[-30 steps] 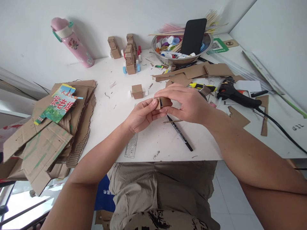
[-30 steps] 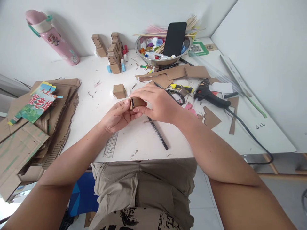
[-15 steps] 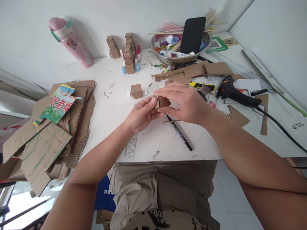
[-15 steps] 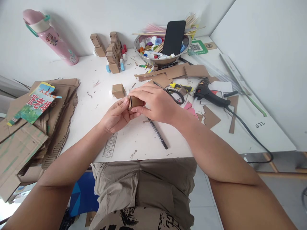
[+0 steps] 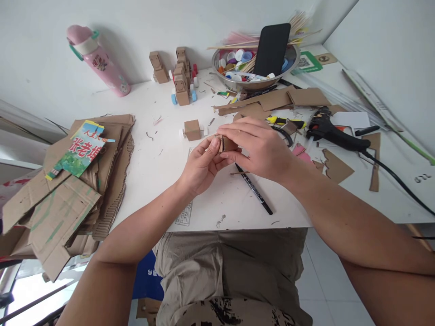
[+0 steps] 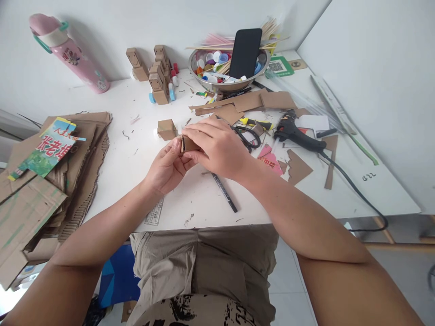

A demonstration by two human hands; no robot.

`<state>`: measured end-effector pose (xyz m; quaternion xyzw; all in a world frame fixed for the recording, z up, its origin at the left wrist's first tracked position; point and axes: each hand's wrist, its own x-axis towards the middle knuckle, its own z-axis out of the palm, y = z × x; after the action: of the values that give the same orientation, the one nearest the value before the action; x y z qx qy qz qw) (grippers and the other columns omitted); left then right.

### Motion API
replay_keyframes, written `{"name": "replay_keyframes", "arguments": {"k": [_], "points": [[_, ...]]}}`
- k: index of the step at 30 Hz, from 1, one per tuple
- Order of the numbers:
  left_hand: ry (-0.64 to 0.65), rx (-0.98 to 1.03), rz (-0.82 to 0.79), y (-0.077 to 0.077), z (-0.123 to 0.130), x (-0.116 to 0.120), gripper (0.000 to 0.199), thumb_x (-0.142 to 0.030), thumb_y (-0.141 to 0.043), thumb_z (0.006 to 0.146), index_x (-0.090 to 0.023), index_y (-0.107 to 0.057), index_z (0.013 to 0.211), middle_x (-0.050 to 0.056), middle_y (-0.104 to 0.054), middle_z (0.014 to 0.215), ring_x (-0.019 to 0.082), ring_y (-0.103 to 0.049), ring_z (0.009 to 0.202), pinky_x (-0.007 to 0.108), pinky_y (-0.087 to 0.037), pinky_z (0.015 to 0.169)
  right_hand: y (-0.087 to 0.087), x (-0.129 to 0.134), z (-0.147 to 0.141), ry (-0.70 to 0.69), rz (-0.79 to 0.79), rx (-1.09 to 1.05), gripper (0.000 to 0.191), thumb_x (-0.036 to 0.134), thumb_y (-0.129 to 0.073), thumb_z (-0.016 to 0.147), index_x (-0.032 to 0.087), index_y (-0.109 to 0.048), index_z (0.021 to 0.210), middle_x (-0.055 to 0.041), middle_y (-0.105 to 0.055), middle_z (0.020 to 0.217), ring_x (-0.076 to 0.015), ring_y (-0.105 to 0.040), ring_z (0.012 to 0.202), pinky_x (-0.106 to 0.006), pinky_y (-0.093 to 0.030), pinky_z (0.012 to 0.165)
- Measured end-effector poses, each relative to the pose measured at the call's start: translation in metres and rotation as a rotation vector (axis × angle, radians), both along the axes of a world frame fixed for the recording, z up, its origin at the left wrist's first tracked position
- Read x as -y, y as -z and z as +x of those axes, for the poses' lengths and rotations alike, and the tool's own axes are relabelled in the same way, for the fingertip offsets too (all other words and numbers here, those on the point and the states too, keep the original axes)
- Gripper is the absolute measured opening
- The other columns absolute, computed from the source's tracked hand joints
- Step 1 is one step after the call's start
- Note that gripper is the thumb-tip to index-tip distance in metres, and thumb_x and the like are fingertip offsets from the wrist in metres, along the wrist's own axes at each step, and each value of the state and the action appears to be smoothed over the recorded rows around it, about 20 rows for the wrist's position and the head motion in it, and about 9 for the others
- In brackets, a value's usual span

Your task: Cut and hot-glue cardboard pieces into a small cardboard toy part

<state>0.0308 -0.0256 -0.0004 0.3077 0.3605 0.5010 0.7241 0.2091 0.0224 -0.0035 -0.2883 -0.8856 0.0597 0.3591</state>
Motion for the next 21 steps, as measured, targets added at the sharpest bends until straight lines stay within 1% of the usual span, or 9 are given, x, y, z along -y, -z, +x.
{"name": "replay_keyframes", "arguments": {"k": [3, 5, 9, 12, 14, 17, 19, 21], "points": [[-0.015, 0.035, 0.015, 0.001, 0.002, 0.001, 0.023, -0.043, -0.088, 0.097, -0.024, -0.075, 0.093, -0.004, -0.082, 0.087, 0.012, -0.083, 0.089, 0.024, -0.066, 0.091, -0.001, 0.003, -0.001, 0.003, 0.003, -0.008, 0.038, 0.029, -0.066, 0.103, 0.024, -0.081, 0.137, -0.0139, -0.084, 0.136, -0.0404, -0.077, 0.125, -0.064, -0.064, 0.109], [-0.008, 0.052, 0.028, 0.002, 0.001, 0.002, 0.024, -0.044, -0.088, 0.096, -0.024, -0.075, 0.094, -0.004, -0.082, 0.088, 0.013, -0.084, 0.090, 0.025, -0.066, 0.092, -0.001, 0.005, -0.001, 0.003, 0.006, -0.019, 0.037, 0.028, -0.065, 0.104, 0.023, -0.081, 0.136, -0.0141, -0.085, 0.136, -0.0402, -0.078, 0.126, -0.064, -0.065, 0.110], [-0.037, 0.003, 0.050, 0.003, -0.002, 0.002, 0.024, -0.042, -0.091, 0.093, -0.024, -0.076, 0.099, -0.002, -0.084, 0.096, 0.017, -0.085, 0.103, 0.028, -0.065, 0.100, -0.004, 0.006, 0.002, -0.003, -0.010, -0.034, 0.041, 0.025, -0.067, 0.101, 0.027, -0.081, 0.140, -0.0116, -0.085, 0.137, -0.0405, -0.078, 0.127, -0.067, -0.064, 0.113], [-0.066, -0.022, 0.110, 0.004, -0.004, 0.002, 0.032, -0.040, -0.098, 0.086, -0.025, -0.077, 0.106, -0.003, -0.084, 0.097, 0.020, -0.085, 0.111, 0.032, -0.064, 0.105, -0.009, 0.004, 0.007, -0.040, -0.007, -0.031, 0.046, 0.022, -0.068, 0.100, 0.031, -0.079, 0.144, -0.0097, -0.083, 0.142, -0.0396, -0.078, 0.130, -0.068, -0.062, 0.116], [-0.066, -0.003, 0.162, 0.003, -0.004, 0.003, 0.042, -0.042, -0.103, 0.079, -0.027, -0.077, 0.108, -0.005, -0.083, 0.092, 0.020, -0.085, 0.108, 0.034, -0.065, 0.104, -0.012, 0.002, 0.011, -0.058, 0.003, -0.027, 0.047, 0.021, -0.066, 0.101, 0.034, -0.079, 0.144, -0.0077, -0.083, 0.143, -0.0375, -0.078, 0.131, -0.066, -0.064, 0.116], [-0.047, 0.026, 0.231, 0.001, -0.004, 0.003, 0.053, -0.050, -0.107, 0.070, -0.027, -0.077, 0.108, -0.007, -0.079, 0.082, 0.019, -0.085, 0.099, 0.034, -0.066, 0.100, -0.013, 0.000, 0.014, -0.081, 0.020, -0.041, 0.047, 0.019, -0.066, 0.102, 0.038, -0.080, 0.142, -0.0059, -0.083, 0.142, -0.0355, -0.079, 0.130, -0.063, -0.066, 0.115], [-0.041, 0.020, 0.237, 0.000, -0.003, 0.003, 0.056, -0.050, -0.108, 0.069, -0.027, -0.077, 0.109, -0.008, -0.077, 0.077, 0.019, -0.084, 0.095, 0.033, -0.067, 0.099, -0.012, -0.001, 0.015, -0.087, 0.029, -0.042, 0.048, 0.019, -0.068, 0.101, 0.039, -0.080, 0.143, -0.0061, -0.082, 0.144, -0.0364, -0.078, 0.131, -0.063, -0.065, 0.115], [-0.041, 0.012, 0.221, 0.000, -0.003, 0.003, 0.056, -0.047, -0.108, 0.068, -0.027, -0.077, 0.111, -0.009, -0.074, 0.073, 0.018, -0.084, 0.096, 0.032, -0.067, 0.099, -0.010, -0.002, 0.016, -0.079, 0.047, -0.034, 0.048, 0.019, -0.068, 0.101, 0.038, -0.080, 0.144, -0.0070, -0.081, 0.147, -0.0375, -0.078, 0.131, -0.064, -0.065, 0.115]]}}
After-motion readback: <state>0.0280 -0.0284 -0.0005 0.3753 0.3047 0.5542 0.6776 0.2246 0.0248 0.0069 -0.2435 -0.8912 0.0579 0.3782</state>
